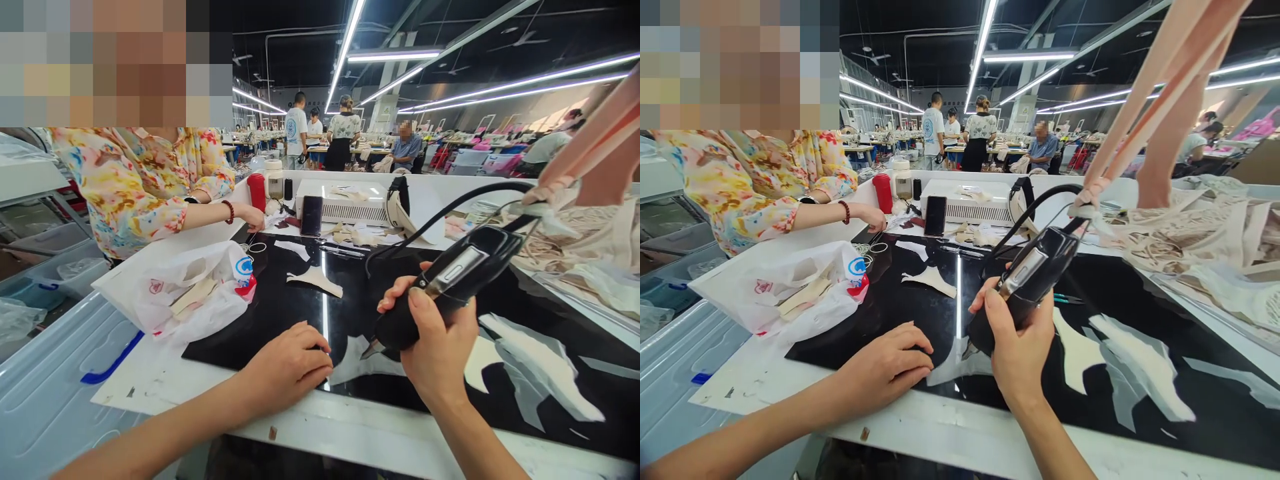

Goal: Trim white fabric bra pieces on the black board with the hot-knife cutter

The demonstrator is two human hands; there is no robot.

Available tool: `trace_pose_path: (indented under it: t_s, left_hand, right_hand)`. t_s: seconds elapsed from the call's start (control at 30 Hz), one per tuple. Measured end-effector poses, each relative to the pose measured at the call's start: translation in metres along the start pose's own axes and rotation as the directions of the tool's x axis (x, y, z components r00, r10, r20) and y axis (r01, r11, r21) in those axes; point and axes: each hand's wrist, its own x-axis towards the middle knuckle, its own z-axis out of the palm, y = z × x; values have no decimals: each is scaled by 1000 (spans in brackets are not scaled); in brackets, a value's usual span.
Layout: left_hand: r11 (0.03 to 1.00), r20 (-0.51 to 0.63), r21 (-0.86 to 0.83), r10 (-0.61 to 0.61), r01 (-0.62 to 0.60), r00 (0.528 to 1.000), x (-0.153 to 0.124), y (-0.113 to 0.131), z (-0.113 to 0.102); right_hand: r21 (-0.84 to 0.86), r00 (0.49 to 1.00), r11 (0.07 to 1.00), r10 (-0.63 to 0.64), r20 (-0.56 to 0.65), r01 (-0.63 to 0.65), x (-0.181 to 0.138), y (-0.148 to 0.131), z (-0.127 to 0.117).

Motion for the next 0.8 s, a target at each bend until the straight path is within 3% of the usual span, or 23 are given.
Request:
trace_pose_path:
  t_s: [0.2, 0.4, 0.8]
  left_hand:
    - [982, 149, -156, 132, -109, 980, 34, -18, -7]
    - [968, 299, -246, 115, -40, 947, 43, -32, -1]
    - [959, 364, -282, 115, -8, 924, 43, -36, -5]
  right_hand:
    - [-20, 1000, 1000, -7, 7, 7, 0, 0, -1]
    - [-42, 1000, 999, 0, 17, 1, -2, 4, 0]
    - [-2, 1000, 1000, -8, 13, 8, 2, 16, 8]
